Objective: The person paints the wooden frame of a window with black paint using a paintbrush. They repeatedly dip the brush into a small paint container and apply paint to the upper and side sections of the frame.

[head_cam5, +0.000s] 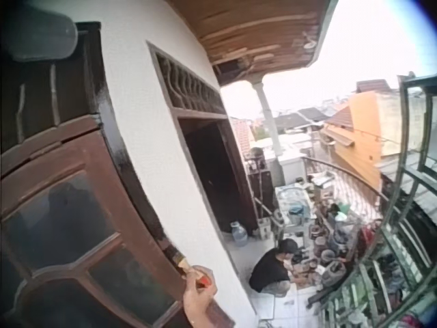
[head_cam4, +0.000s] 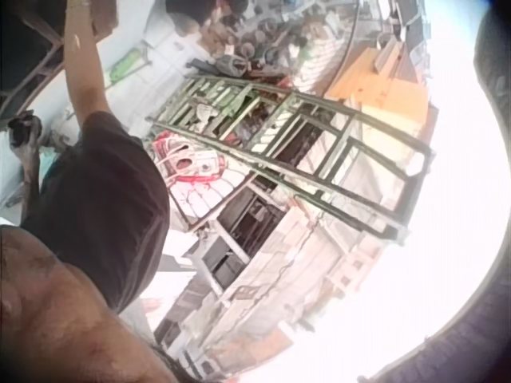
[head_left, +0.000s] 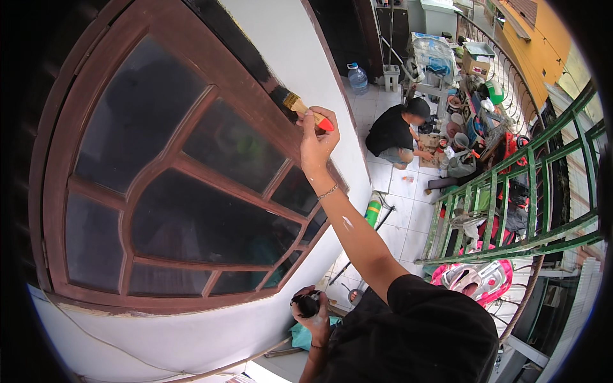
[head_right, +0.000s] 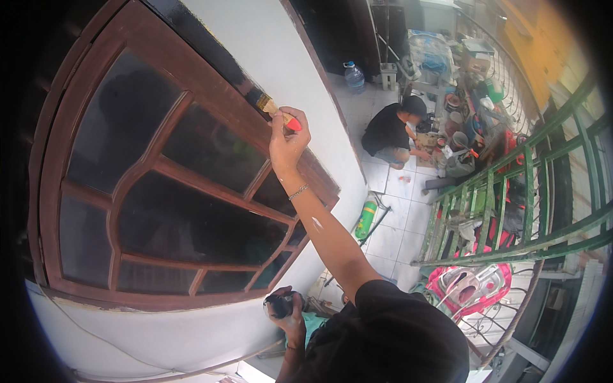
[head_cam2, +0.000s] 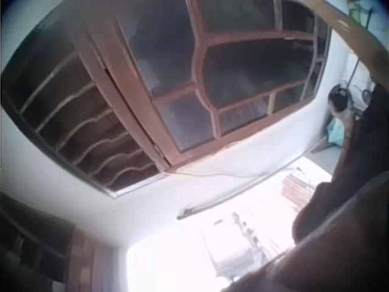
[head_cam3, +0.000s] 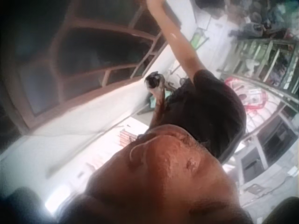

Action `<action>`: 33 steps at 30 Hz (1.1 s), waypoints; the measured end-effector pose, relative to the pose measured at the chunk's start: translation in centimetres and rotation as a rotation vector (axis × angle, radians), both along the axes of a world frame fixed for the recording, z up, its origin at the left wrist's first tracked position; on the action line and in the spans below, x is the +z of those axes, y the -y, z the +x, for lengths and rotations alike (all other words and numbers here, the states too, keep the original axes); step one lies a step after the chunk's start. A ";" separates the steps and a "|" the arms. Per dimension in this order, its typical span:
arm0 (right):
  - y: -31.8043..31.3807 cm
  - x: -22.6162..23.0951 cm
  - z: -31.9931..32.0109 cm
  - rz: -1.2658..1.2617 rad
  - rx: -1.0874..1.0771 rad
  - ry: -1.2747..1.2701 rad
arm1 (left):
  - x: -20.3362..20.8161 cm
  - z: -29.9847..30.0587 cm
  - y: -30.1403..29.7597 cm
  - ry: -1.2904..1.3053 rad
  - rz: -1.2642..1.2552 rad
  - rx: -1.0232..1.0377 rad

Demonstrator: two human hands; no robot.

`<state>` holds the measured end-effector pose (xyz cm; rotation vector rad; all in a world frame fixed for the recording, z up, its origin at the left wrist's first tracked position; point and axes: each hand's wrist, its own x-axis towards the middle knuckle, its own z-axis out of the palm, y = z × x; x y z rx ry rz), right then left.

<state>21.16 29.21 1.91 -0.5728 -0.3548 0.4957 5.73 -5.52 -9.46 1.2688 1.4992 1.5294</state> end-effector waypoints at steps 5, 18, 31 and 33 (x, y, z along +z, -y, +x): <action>-0.1 -8.5 -0.3 -0.166 0.026 -0.077 | -0.7 0.0 0.1 0.070 0.012 0.021; -0.6 0.5 0.4 0.004 0.045 -0.046 | 0.1 0.4 0.4 -0.026 0.008 -0.006; -0.5 -3.9 0.9 0.111 0.134 -0.125 | -0.4 0.4 0.6 -0.027 -0.016 0.011; -1.0 -5.3 0.8 0.036 0.139 -0.087 | -0.1 0.7 0.5 -0.021 -0.013 -0.005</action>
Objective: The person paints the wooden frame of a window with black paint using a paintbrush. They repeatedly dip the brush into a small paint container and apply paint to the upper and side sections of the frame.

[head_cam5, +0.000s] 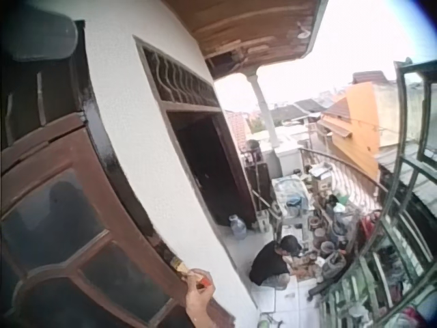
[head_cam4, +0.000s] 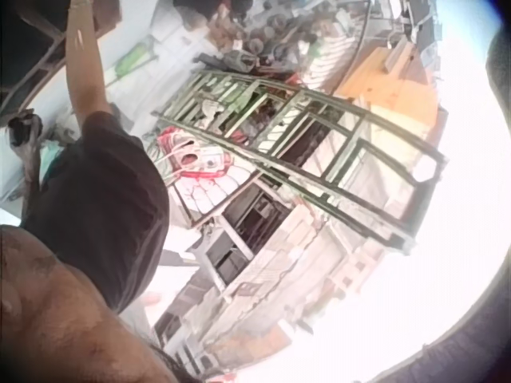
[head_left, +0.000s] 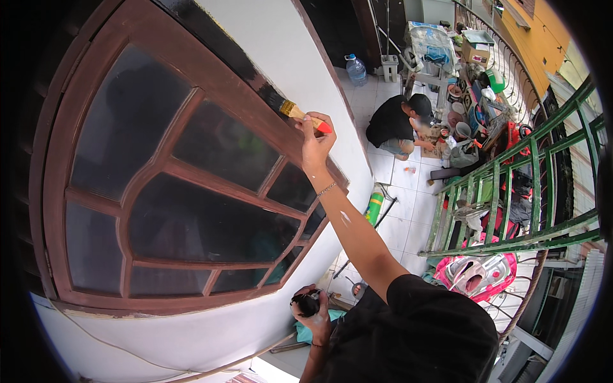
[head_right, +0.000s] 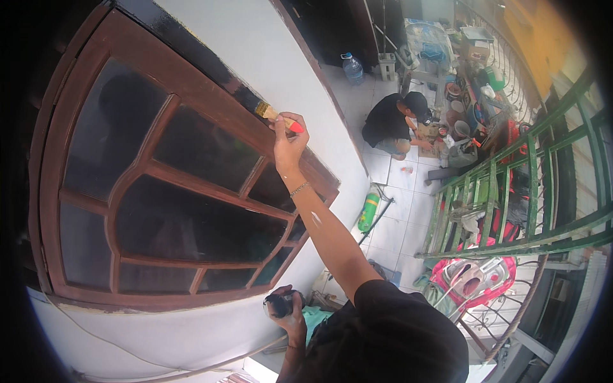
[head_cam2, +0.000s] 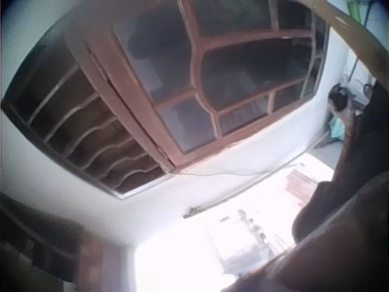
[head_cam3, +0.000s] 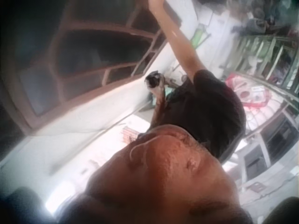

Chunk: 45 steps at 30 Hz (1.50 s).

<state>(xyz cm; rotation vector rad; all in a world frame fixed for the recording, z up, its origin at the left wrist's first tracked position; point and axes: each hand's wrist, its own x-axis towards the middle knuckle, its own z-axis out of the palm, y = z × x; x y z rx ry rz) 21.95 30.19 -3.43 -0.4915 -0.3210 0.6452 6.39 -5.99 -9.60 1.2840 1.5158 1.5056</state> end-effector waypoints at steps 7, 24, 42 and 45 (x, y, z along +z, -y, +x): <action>1.0 -3.1 0.3 -0.114 -0.033 -0.048 | -0.2 -0.1 -0.4 0.017 0.037 -0.009; 0.2 2.5 0.6 0.037 0.032 -0.148 | 0.5 0.1 -0.1 0.052 0.022 0.051; 0.1 3.0 1.5 0.056 0.048 -0.079 | 0.4 -0.3 -0.6 0.050 -0.012 0.080; -0.5 2.4 0.8 0.013 0.023 -0.039 | 0.0 -0.5 -0.5 0.108 -0.024 0.027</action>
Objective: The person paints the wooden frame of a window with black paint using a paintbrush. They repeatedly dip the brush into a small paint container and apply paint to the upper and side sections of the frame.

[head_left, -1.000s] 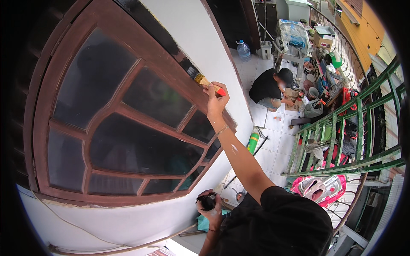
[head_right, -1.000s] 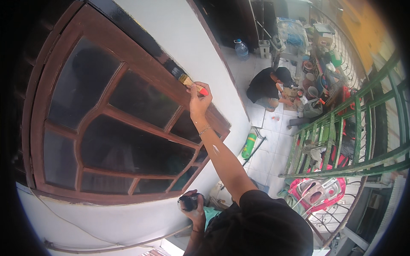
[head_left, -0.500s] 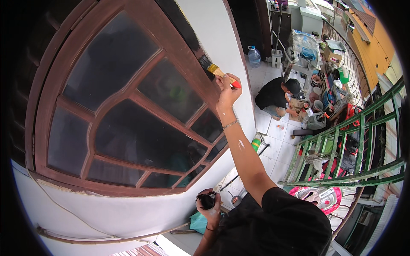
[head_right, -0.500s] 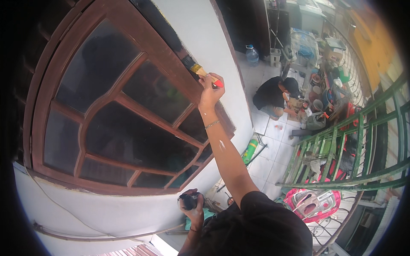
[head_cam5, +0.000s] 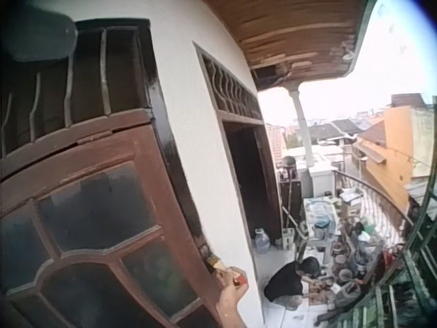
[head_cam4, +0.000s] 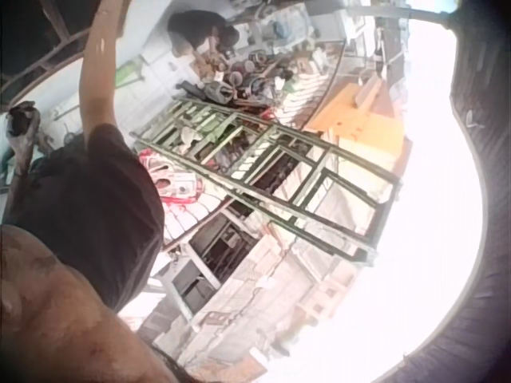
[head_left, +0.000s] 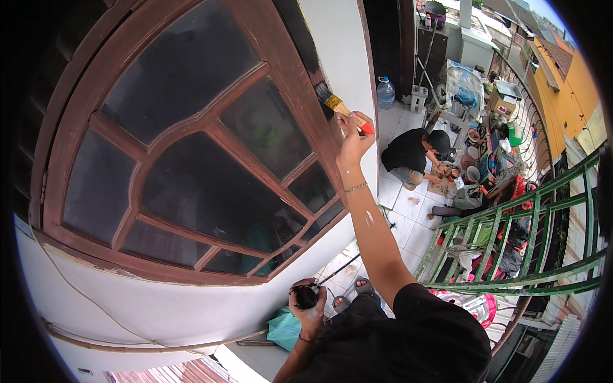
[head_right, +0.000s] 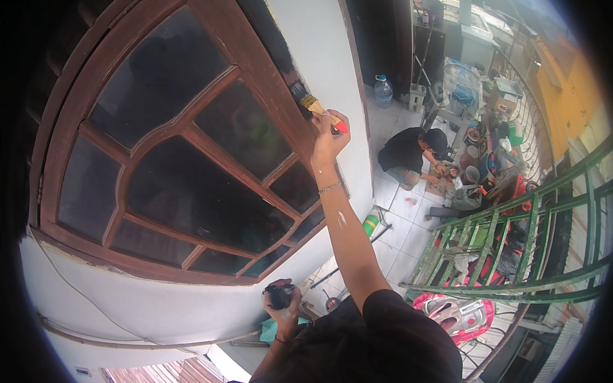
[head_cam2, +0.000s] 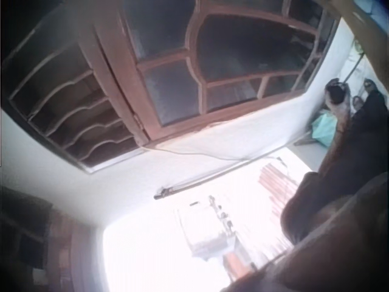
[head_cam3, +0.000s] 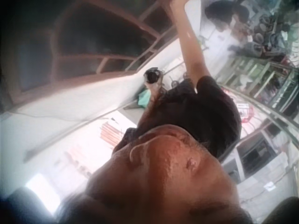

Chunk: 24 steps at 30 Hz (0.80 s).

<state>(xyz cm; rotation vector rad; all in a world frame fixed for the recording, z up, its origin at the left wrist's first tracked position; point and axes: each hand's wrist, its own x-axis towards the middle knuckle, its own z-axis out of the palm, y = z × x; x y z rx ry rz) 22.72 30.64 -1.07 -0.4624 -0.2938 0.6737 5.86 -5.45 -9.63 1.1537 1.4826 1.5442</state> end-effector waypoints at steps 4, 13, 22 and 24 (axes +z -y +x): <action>0.1 -3.1 0.0 -0.088 -0.036 -0.015 | 0.5 0.1 0.0 -0.041 0.043 0.002; -0.8 2.2 -1.7 0.029 -0.019 -0.023 | 0.2 -0.3 0.3 -0.007 -0.005 0.009; 0.5 4.9 -1.3 0.149 -0.043 -0.031 | 0.0 -0.7 0.6 -0.046 0.007 0.020; -0.2 4.7 -1.5 0.110 -0.014 -0.030 | -0.1 -0.6 0.5 -0.016 -0.003 0.008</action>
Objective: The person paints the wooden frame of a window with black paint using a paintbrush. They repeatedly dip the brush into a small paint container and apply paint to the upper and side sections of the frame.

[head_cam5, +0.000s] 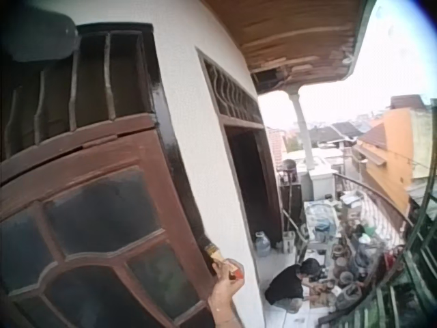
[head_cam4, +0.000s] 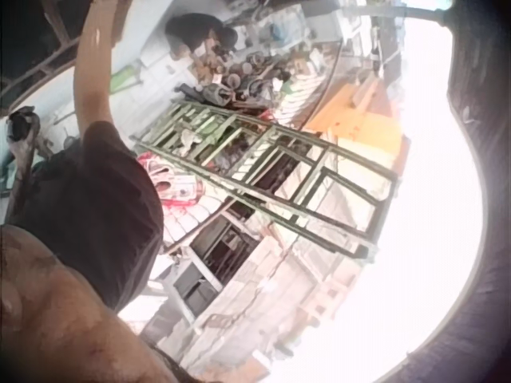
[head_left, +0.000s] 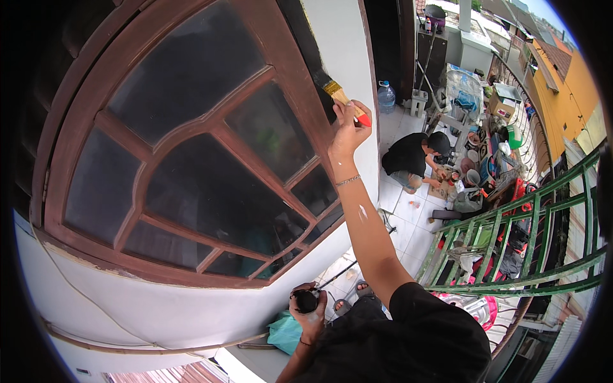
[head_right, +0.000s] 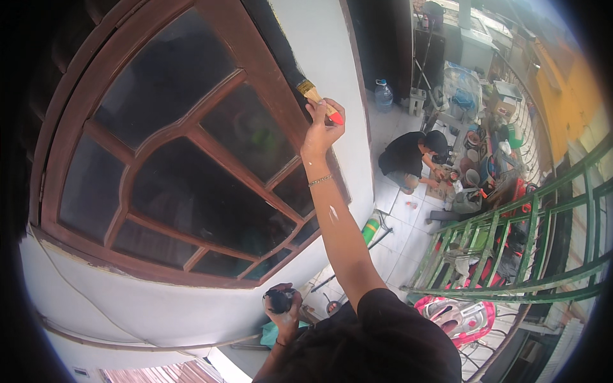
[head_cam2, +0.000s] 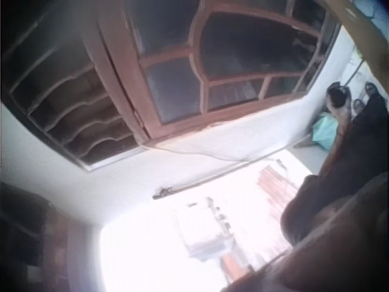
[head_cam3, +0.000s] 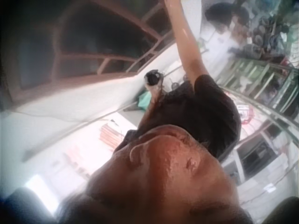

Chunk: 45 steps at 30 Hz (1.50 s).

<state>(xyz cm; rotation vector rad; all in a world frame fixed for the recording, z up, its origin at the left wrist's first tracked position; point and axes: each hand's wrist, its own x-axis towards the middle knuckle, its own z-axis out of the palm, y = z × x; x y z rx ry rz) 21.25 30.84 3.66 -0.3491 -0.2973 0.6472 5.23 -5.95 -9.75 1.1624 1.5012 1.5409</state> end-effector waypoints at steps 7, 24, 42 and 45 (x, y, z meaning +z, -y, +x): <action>1.0 -2.5 0.1 -0.093 -0.031 -0.056 | 0.0 -0.3 -0.5 -0.027 0.042 0.003; -0.5 0.6 -0.2 0.041 -0.046 0.071 | 0.2 -0.2 -0.3 -0.014 -0.024 -0.034; 2.3 -2.8 1.0 -0.182 -0.166 0.204 | 0.3 -0.4 -0.6 0.056 0.048 0.007; 2.7 0.6 3.2 -0.101 -0.625 0.818 | -0.3 -0.7 -0.5 0.068 0.003 0.014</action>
